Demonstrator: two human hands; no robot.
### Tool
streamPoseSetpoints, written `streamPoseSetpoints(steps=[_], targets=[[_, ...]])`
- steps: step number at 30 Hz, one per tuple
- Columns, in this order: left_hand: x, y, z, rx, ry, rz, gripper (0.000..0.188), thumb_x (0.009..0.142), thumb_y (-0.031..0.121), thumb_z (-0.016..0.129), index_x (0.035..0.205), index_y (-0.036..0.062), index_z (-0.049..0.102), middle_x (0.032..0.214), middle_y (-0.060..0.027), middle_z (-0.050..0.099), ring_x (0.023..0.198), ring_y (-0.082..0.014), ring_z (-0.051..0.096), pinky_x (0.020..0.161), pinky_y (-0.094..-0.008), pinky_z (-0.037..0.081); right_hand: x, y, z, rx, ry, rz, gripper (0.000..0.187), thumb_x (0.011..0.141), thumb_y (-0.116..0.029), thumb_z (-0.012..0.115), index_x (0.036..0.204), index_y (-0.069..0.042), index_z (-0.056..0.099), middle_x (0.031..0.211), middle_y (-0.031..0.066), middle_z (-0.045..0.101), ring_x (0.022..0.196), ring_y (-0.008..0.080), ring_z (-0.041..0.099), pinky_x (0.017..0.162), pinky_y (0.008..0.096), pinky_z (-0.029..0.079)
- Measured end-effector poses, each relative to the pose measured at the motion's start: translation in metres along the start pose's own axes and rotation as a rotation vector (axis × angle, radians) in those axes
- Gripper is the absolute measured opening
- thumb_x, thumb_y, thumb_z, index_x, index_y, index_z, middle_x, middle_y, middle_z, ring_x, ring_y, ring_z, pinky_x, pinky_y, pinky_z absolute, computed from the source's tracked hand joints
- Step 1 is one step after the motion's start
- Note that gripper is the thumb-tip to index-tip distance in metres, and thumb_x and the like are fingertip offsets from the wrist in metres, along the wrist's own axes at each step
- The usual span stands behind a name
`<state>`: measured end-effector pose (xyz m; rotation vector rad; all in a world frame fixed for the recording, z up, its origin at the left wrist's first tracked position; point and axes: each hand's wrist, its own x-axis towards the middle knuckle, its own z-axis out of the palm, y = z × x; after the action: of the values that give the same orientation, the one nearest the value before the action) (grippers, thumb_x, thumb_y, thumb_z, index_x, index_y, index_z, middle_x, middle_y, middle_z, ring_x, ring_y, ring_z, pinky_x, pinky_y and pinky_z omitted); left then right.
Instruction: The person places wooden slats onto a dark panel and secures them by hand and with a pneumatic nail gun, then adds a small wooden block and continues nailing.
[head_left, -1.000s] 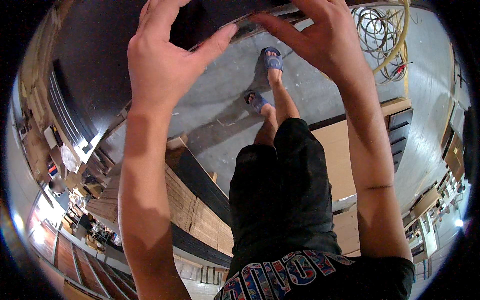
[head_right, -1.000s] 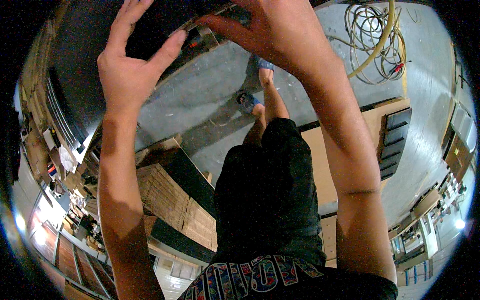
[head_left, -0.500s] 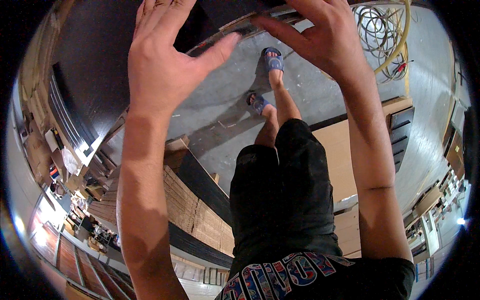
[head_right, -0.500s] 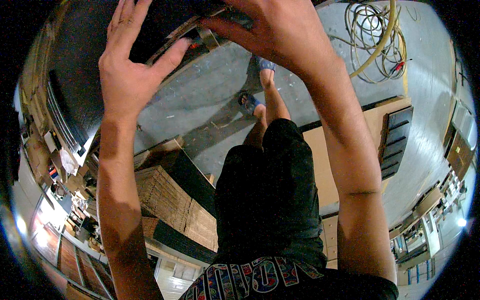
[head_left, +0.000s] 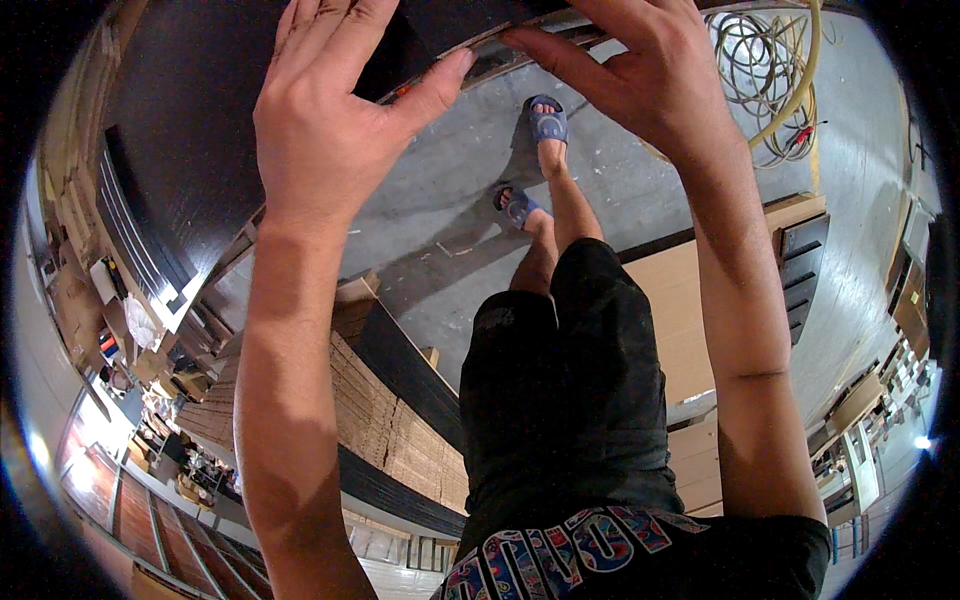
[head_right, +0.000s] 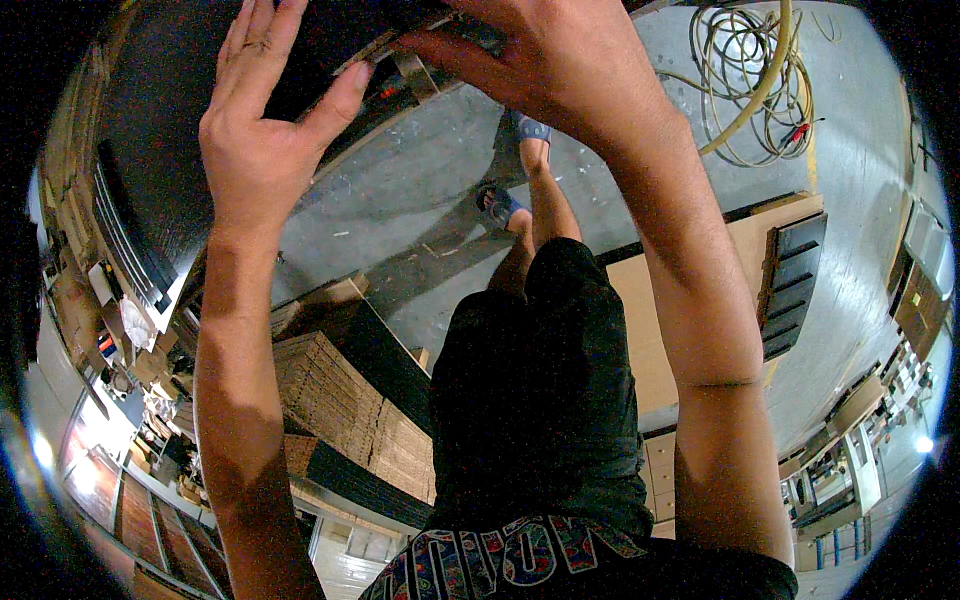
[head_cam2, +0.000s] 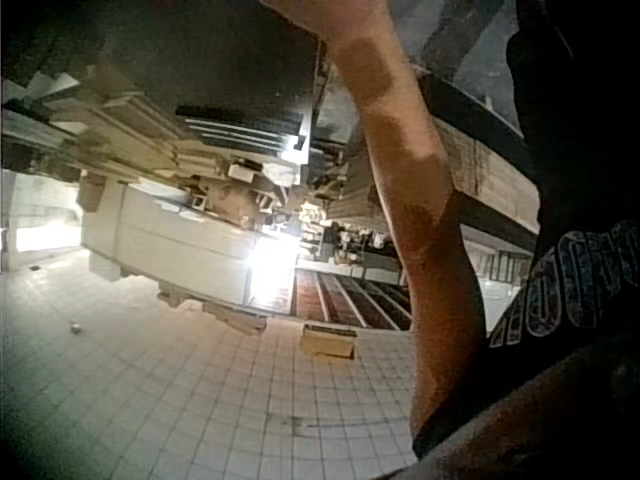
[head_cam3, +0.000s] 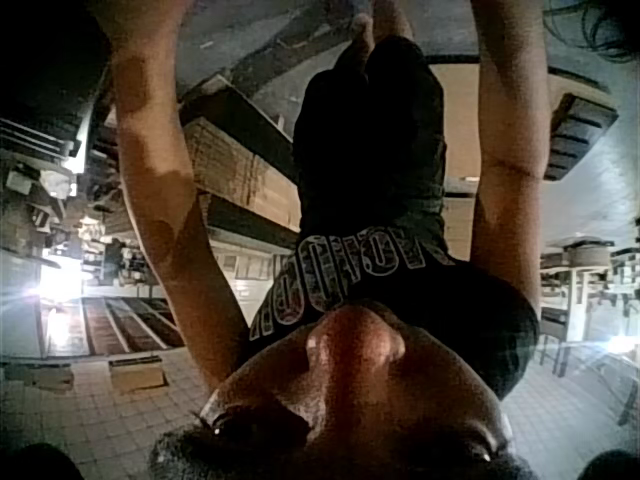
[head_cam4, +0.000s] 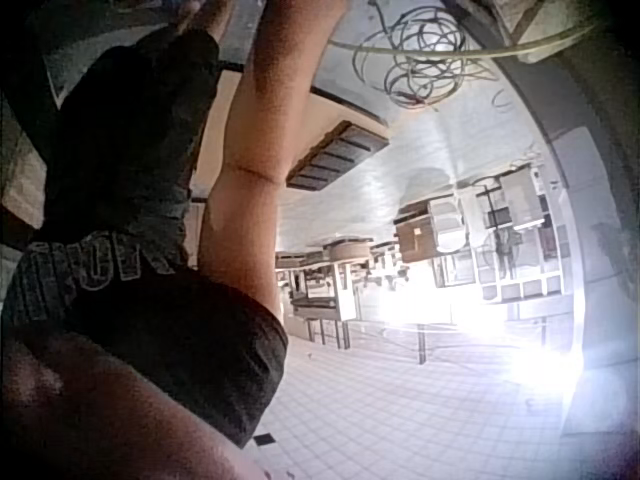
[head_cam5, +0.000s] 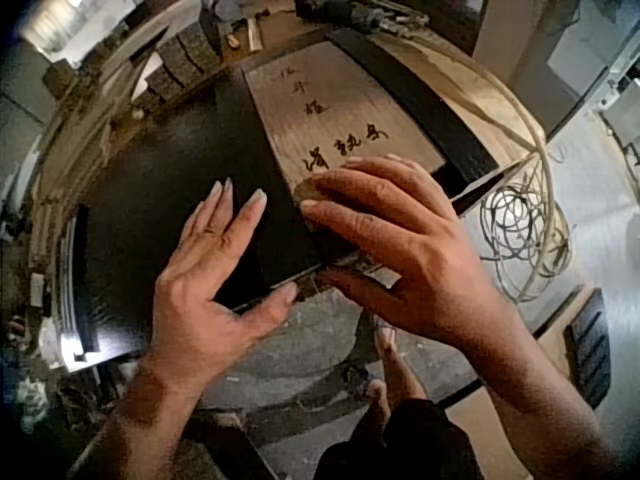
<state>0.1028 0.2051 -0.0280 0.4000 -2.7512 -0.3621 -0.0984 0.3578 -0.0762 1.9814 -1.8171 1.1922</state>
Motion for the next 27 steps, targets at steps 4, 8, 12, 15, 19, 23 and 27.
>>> streamPoseSetpoints(steps=[4, 8, 12, 15, 19, 23, 27], targets=[[0.0012, -0.0003, 0.0018, 0.011, 0.017, 0.025, 0.076, 0.085, 0.032, 0.086, 0.150, 0.0058, 0.058, 0.150, -0.0330, 0.054, 0.145, -0.0461, 0.048, 0.121, -0.0557, 0.037, 0.0000, -0.0044, -0.0014, 0.075, 0.017, 0.041, 0.061, 0.080, -0.018, 0.088, 0.138, -0.010, 0.068, 0.144, 0.0139, 0.063, 0.136, 0.0373, 0.056, 0.111, 0.0536, 0.047], [0.0017, 0.0016, 0.0000, 0.031, 0.034, 0.037, 0.075, 0.085, 0.033, 0.085, 0.149, 0.0056, 0.059, 0.148, -0.0332, 0.055, 0.144, -0.0470, 0.050, 0.120, -0.0562, 0.039, 0.0020, -0.0014, -0.0022, 0.014, -0.003, 0.005, 0.060, 0.081, -0.018, 0.088, 0.137, -0.010, 0.068, 0.144, 0.0138, 0.063, 0.136, 0.0371, 0.056, 0.111, 0.0537, 0.047], [0.0008, -0.0003, 0.0033, 0.052, 0.045, 0.049, 0.074, 0.084, 0.032, 0.085, 0.148, 0.0050, 0.061, 0.147, -0.0339, 0.056, 0.142, -0.0477, 0.052, 0.118, -0.0568, 0.042, 0.0016, -0.0013, -0.0019, 0.055, 0.019, 0.014, 0.060, 0.080, -0.018, 0.088, 0.137, -0.010, 0.069, 0.144, 0.0137, 0.063, 0.136, 0.0368, 0.056, 0.111, 0.0537, 0.047], [0.0013, 0.0014, 0.0034, 0.063, 0.057, 0.059, 0.073, 0.082, 0.030, 0.085, 0.147, 0.0040, 0.061, 0.145, -0.0346, 0.057, 0.140, -0.0483, 0.054, 0.117, -0.0570, 0.043, -0.0017, -0.0010, 0.0041, 0.078, 0.062, 0.017, 0.060, 0.080, -0.018, 0.088, 0.136, -0.010, 0.069, 0.143, 0.0136, 0.064, 0.136, 0.0367, 0.056, 0.112, 0.0536, 0.047], [0.0013, 0.0016, 0.0039, 0.046, 0.086, 0.072, 0.073, 0.081, 0.027, 0.084, 0.146, 0.0028, 0.062, 0.143, -0.0350, 0.058, 0.138, -0.0492, 0.055, 0.116, -0.0570, 0.044, -0.0001, -0.0006, 0.0018, 0.018, 0.022, 0.008, 0.060, 0.079, -0.019, 0.087, 0.136, -0.010, 0.069, 0.143, 0.0134, 0.064, 0.136, 0.0364, 0.057, 0.112, 0.0533, 0.046], [0.0018, 0.0034, 0.0019, 0.037, 0.075, 0.074, 0.075, 0.079, 0.025, 0.083, 0.147, 0.0032, 0.061, 0.144, -0.0355, 0.057, 0.139, -0.0496, 0.054, 0.116, -0.0570, 0.044, 0.0002, 0.0000, -0.0005, -0.005, 0.003, 0.007, 0.060, 0.079, -0.019, 0.087, 0.136, -0.011, 0.070, 0.143, 0.0134, 0.064, 0.136, 0.0363, 0.057, 0.112, 0.0534, 0.046], [0.0021, 0.0045, -0.0002, 0.035, 0.056, 0.067, 0.077, 0.078, 0.025, 0.081, 0.148, 0.0034, 0.059, 0.146, -0.0361, 0.056, 0.140, -0.0496, 0.053, 0.117, -0.0571, 0.043, 0.0012, -0.0020, -0.0011, 0.019, 0.020, 0.005, 0.061, 0.079, -0.020, 0.087, 0.137, -0.011, 0.069, 0.144, 0.0134, 0.063, 0.136, 0.0368, 0.057, 0.113, 0.0535, 0.045]])
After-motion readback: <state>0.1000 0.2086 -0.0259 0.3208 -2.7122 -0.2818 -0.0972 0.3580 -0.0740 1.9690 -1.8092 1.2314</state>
